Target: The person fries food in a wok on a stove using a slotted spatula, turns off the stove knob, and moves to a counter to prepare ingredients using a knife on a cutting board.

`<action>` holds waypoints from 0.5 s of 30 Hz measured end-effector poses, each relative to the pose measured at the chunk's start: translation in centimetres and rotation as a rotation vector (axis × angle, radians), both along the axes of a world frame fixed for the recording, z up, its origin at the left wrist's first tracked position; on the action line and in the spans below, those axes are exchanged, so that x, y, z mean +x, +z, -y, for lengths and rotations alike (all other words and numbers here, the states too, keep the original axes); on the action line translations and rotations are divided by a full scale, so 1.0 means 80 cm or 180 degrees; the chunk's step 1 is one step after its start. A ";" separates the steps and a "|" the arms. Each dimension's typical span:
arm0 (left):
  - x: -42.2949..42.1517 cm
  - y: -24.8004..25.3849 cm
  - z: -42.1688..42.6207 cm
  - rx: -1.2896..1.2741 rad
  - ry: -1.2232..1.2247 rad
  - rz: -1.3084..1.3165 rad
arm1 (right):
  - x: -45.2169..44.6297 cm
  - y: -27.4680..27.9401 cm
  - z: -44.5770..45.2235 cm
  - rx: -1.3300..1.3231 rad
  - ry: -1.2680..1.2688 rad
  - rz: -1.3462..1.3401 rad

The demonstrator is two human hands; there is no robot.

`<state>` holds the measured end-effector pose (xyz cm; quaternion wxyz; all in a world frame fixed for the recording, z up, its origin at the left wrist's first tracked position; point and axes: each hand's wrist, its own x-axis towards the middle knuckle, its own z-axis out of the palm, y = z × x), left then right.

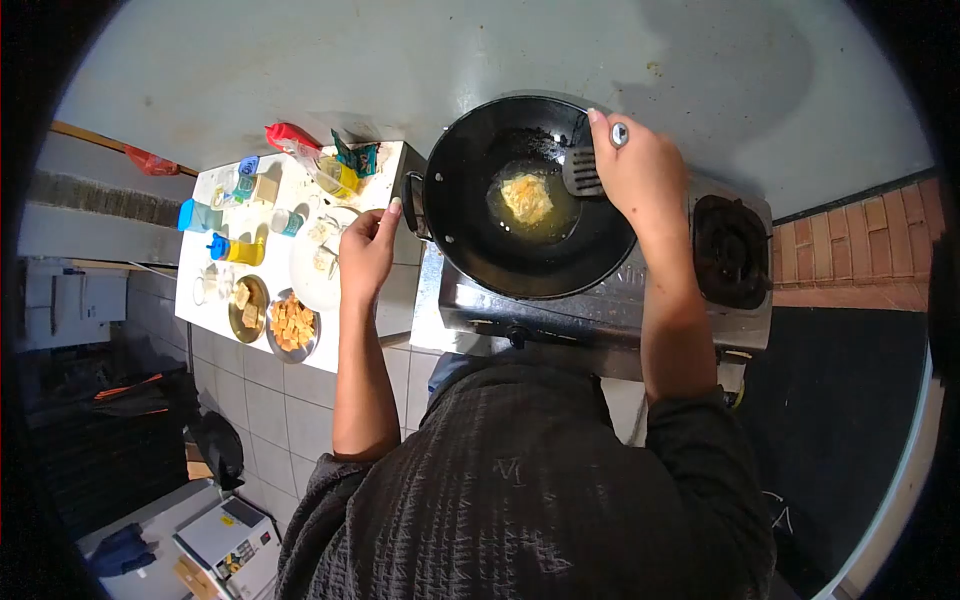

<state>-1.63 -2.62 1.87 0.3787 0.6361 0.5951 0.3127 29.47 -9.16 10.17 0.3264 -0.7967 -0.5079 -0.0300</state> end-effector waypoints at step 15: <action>0.002 0.003 -0.001 0.0079 -0.0003 0.0022 | 0.004 -0.008 0.008 0.0049 0.0197 0.0302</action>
